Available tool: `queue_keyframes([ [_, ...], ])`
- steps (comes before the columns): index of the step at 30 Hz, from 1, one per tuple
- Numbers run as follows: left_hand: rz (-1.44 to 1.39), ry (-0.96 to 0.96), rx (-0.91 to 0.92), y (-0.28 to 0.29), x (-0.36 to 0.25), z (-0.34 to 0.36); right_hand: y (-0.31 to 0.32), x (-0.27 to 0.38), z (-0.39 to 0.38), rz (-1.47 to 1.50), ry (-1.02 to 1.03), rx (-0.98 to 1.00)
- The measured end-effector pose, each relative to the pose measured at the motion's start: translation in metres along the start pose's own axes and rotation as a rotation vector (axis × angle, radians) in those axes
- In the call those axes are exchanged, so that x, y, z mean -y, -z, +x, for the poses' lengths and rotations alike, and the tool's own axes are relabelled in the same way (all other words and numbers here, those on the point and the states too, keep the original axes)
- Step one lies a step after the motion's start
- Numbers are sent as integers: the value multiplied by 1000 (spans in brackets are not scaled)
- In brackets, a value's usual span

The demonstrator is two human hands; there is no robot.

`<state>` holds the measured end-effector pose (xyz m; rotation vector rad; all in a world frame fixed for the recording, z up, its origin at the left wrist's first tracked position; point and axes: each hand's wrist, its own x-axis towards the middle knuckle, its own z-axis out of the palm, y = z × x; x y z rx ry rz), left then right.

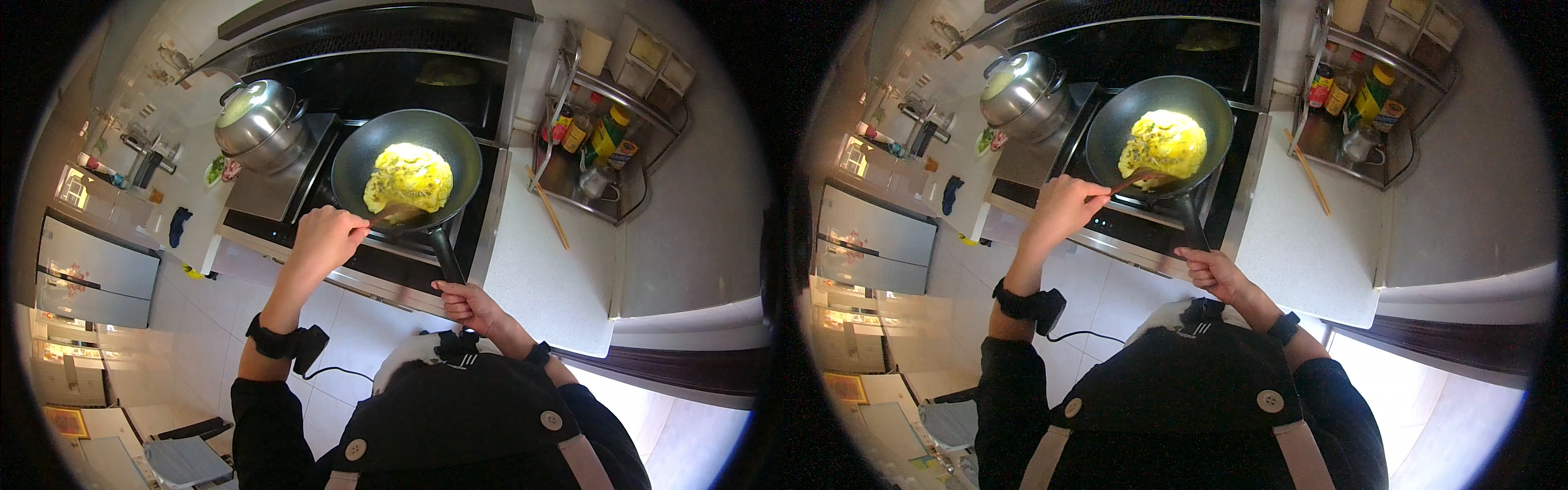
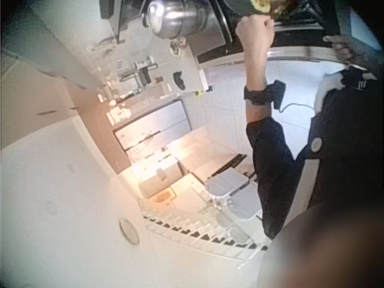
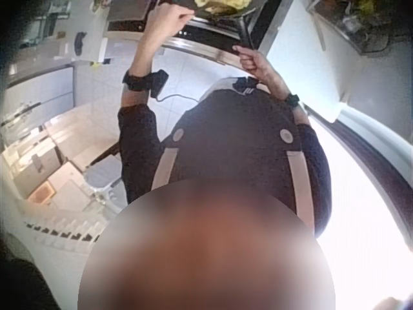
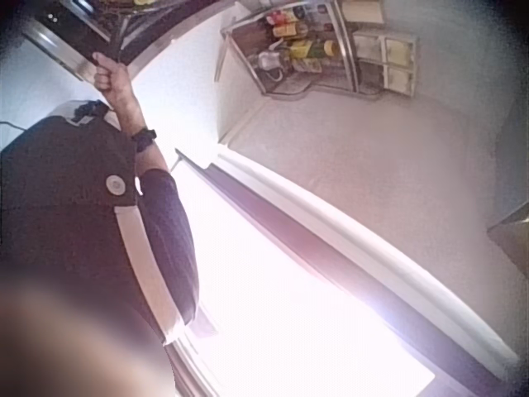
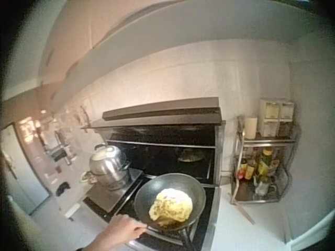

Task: The person whisks eggs in a bowl, places a wok on the stove, adds oil, pours the eggs into the wok, and scrambles them with a spatula. The person also briefly rinses the bowl and chopsticks at the sink.

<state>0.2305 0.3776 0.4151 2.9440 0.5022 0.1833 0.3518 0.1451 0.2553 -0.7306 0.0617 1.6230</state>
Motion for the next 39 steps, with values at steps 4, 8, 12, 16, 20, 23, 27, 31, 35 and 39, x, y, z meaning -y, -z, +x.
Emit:
queue_keyframes([
  [4, -115, -31, -75, -24, 5, 5, 0, -1, 1, 17, -16, -9],
  [8, -173, -13, -151, -53, 3, 12, 0, -2, 1, 17, 3, 11],
  [12, -170, -25, -218, -71, -2, 17, 0, -2, 1, 17, -3, 0],
  [16, -151, -4, -163, -61, -2, 11, 0, -2, 1, 12, 14, 5],
  [20, -115, -21, -93, -29, 6, -1, -1, -2, 0, -1, 24, 0],
  [23, -48, 10, -24, -7, 14, -10, -2, -2, 0, -5, 26, -9],
  [27, 109, 37, -7, 15, 18, -17, -1, -2, 0, -11, 31, -10],
  [31, 145, 95, -24, 31, 15, -20, 2, -3, 2, 13, 29, 10],
  [35, 35, 126, -109, 37, 14, -18, 5, -4, 3, 16, 36, 30],
  [39, 42, 103, -258, 19, 13, -2, 5, -5, 2, 35, 36, 32],
])
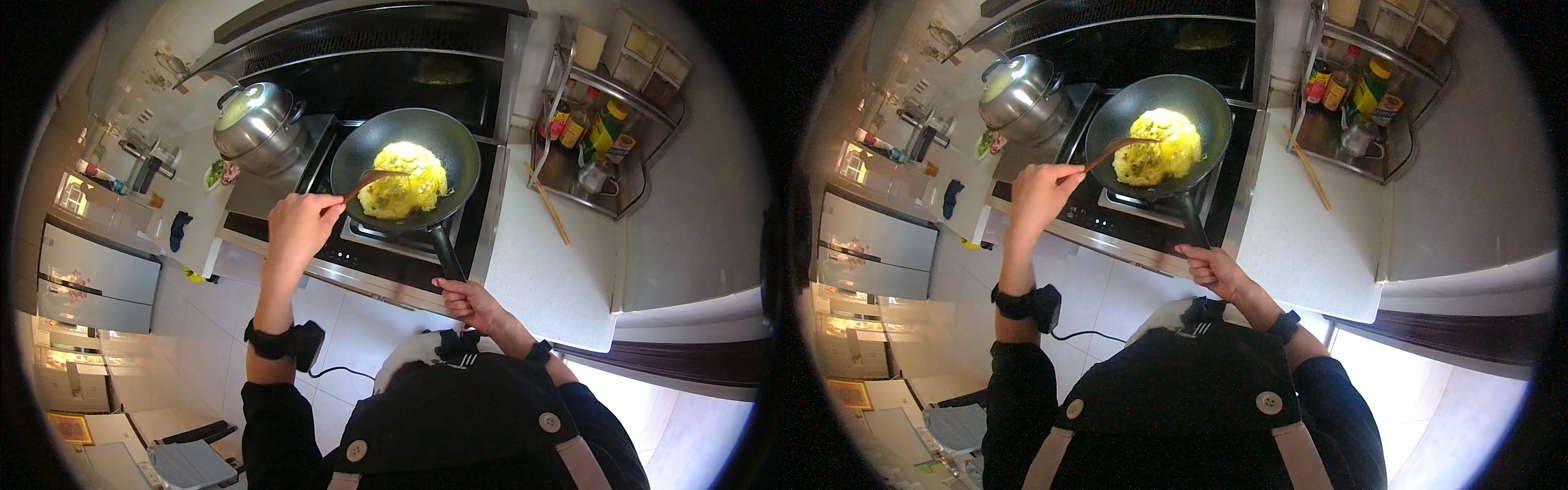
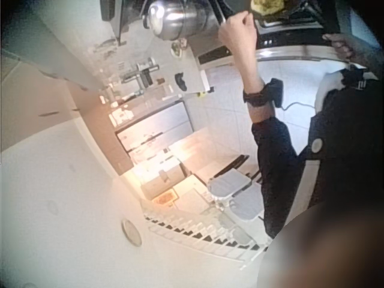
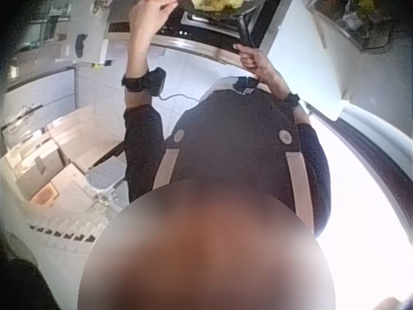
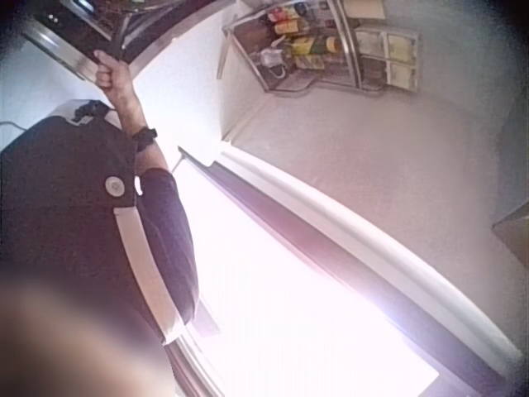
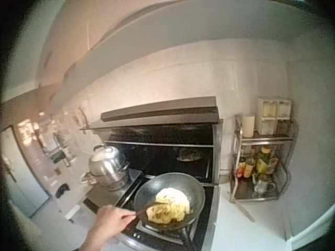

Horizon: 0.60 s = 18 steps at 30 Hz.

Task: The person whisks eggs in a bowl, places a wok on the stove, adds oil, pours the eggs into the wok, and scrambles them with a spatula. The person also briefly rinses the bowl and chopsticks at the sink.

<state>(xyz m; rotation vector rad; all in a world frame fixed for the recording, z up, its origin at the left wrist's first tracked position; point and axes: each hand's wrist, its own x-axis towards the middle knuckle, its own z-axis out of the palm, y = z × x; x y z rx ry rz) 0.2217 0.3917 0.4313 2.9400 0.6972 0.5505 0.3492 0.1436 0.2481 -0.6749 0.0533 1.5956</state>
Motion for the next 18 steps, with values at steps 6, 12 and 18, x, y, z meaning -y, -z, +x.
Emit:
queue_keyframes([
  [6, 17, -63, 129, -54, -3, 17, -3, 1, 1, 27, -30, -37],
  [12, -29, -160, 12, -96, -10, 39, -9, 3, -1, -11, -31, -64],
  [18, -90, -101, -1, -110, -21, 46, -9, 3, -2, -12, -17, -44],
])
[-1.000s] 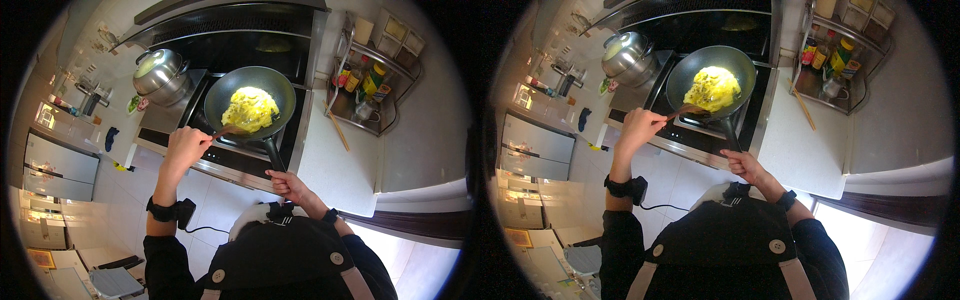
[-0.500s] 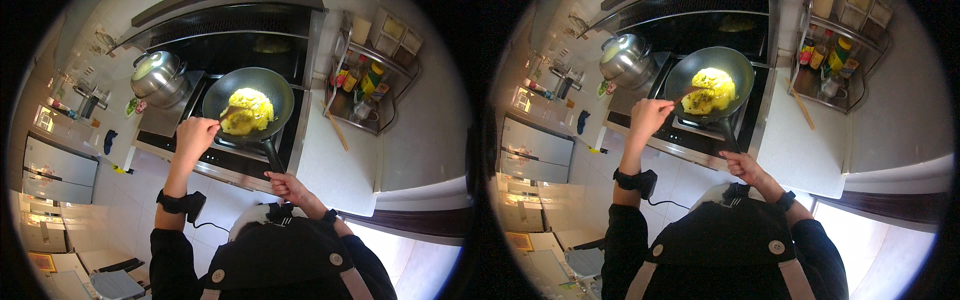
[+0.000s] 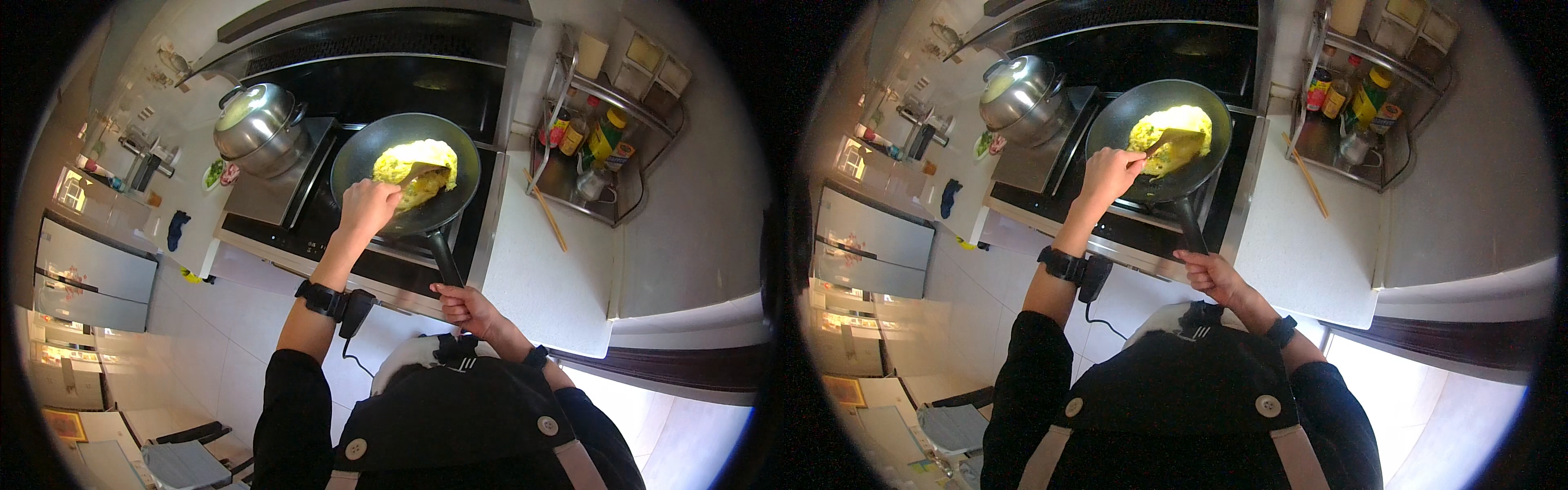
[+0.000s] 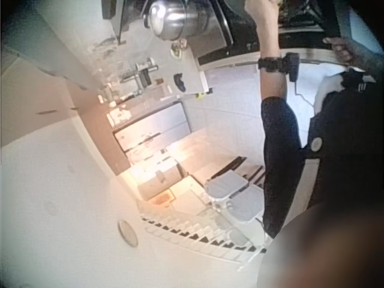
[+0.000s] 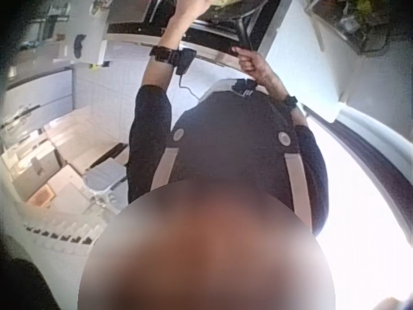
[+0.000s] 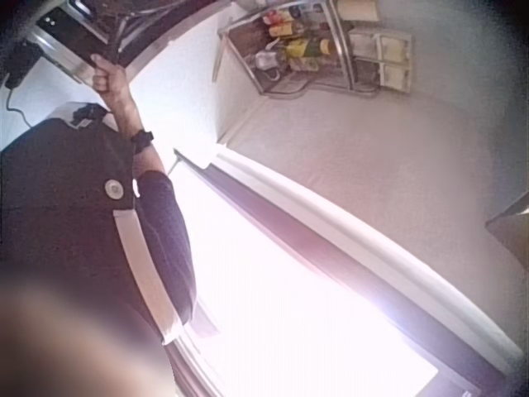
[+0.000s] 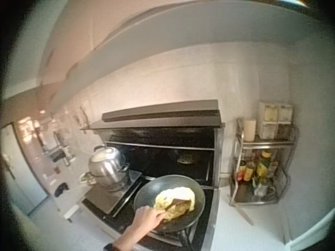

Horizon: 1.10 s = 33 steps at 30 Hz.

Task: The person whisks eggs in a bowl, places a wok on the stove, adds oil, pours the eggs into the wok, and scrambles them with a spatula. The person also briefly rinses the bowl and chopsticks at the sink.

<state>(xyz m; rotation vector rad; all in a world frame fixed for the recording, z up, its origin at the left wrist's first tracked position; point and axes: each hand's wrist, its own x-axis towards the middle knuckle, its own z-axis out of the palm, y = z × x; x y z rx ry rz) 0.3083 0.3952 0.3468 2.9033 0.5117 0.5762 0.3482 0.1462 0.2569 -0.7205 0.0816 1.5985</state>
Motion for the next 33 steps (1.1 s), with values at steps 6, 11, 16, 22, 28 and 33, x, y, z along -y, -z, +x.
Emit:
queue_keyframes([
  [6, -307, 65, 162, 33, 16, -16, 3, 0, 2, -2, -13, 22],
  [11, -246, 140, 38, 64, 16, -34, 5, 0, 3, -20, -15, 14],
  [16, -139, 108, -89, 80, 21, -41, 4, 0, 2, -11, -18, 15],
  [22, -191, 196, -132, 95, 17, -47, 1, 1, 0, -14, -11, 15],
  [28, -274, 187, -194, 106, 12, -46, -1, 2, 0, -17, -26, -8],
  [33, -131, 172, -39, 86, 10, -51, 1, 1, 2, 28, -39, 12],
])
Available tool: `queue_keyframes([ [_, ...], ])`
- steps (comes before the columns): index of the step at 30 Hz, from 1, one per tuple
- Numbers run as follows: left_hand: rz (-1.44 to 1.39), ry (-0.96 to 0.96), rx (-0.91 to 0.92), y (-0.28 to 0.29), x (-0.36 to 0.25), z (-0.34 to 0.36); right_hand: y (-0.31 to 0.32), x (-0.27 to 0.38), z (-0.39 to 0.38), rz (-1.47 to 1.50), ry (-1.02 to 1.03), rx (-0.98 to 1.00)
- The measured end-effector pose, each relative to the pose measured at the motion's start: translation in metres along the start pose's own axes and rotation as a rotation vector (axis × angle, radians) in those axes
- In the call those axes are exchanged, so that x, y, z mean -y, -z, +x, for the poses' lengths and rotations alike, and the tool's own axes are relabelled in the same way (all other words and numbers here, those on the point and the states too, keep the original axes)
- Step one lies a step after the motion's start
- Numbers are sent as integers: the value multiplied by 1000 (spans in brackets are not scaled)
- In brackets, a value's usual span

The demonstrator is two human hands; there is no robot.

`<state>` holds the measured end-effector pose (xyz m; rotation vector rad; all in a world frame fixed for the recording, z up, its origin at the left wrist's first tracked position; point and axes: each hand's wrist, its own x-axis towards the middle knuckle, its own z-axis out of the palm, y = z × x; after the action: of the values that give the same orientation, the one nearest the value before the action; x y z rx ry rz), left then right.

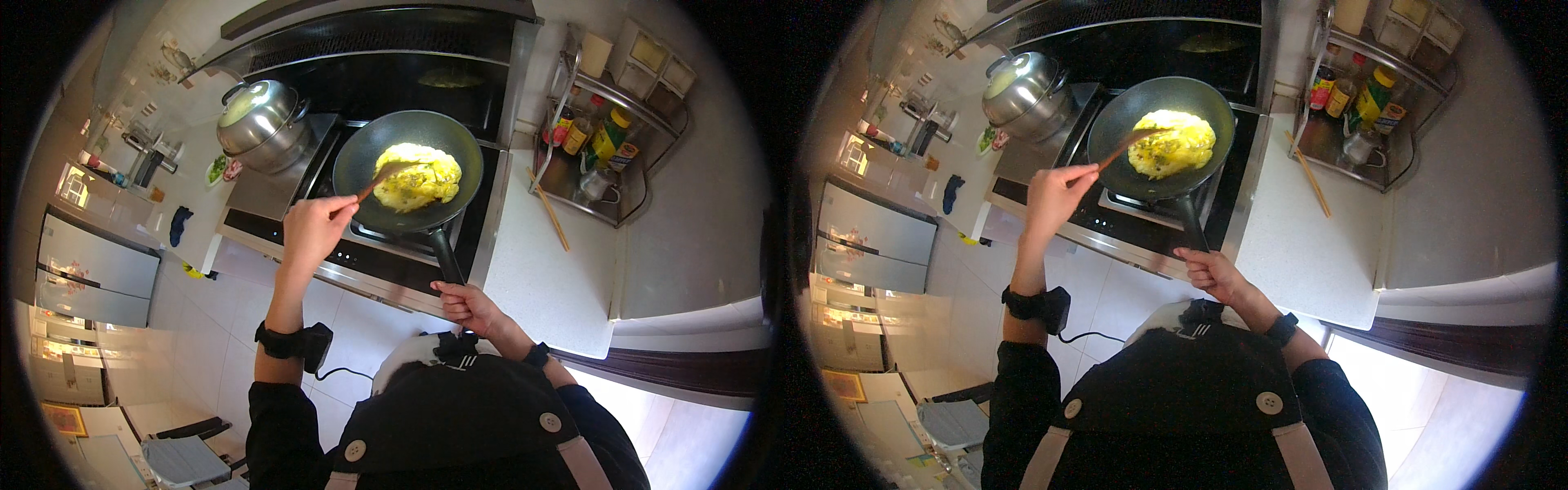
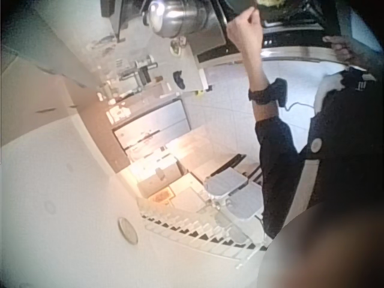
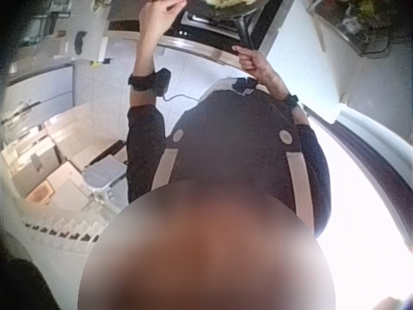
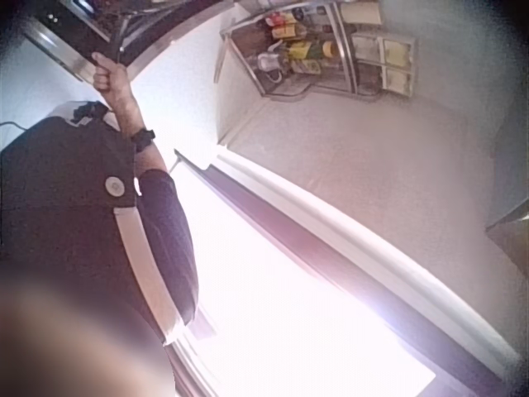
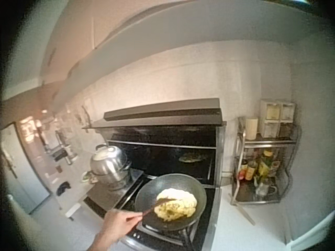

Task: The person whisks eggs in a bowl, places a wok on the stove, adds oil, pours the eggs into the wok, and scrambles them with a spatula. The person also briefly rinses the bowl and chopsticks at the sink.

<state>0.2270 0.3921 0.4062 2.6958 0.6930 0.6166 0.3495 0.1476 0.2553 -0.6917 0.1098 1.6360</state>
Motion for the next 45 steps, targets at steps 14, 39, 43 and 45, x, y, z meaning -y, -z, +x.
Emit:
queue_keyframes([
  [14, 161, -50, 216, 9, -10, -24, 2, -1, 0, -41, 22, -5],
  [39, 386, -63, 103, 14, -3, -20, 1, 0, 0, -40, 14, 16],
  [43, 260, -69, 15, 3, -13, -20, 2, -1, 1, -32, 11, 15],
  [45, 226, -83, 25, -10, -18, -21, 3, -2, 1, -23, 7, 3],
])
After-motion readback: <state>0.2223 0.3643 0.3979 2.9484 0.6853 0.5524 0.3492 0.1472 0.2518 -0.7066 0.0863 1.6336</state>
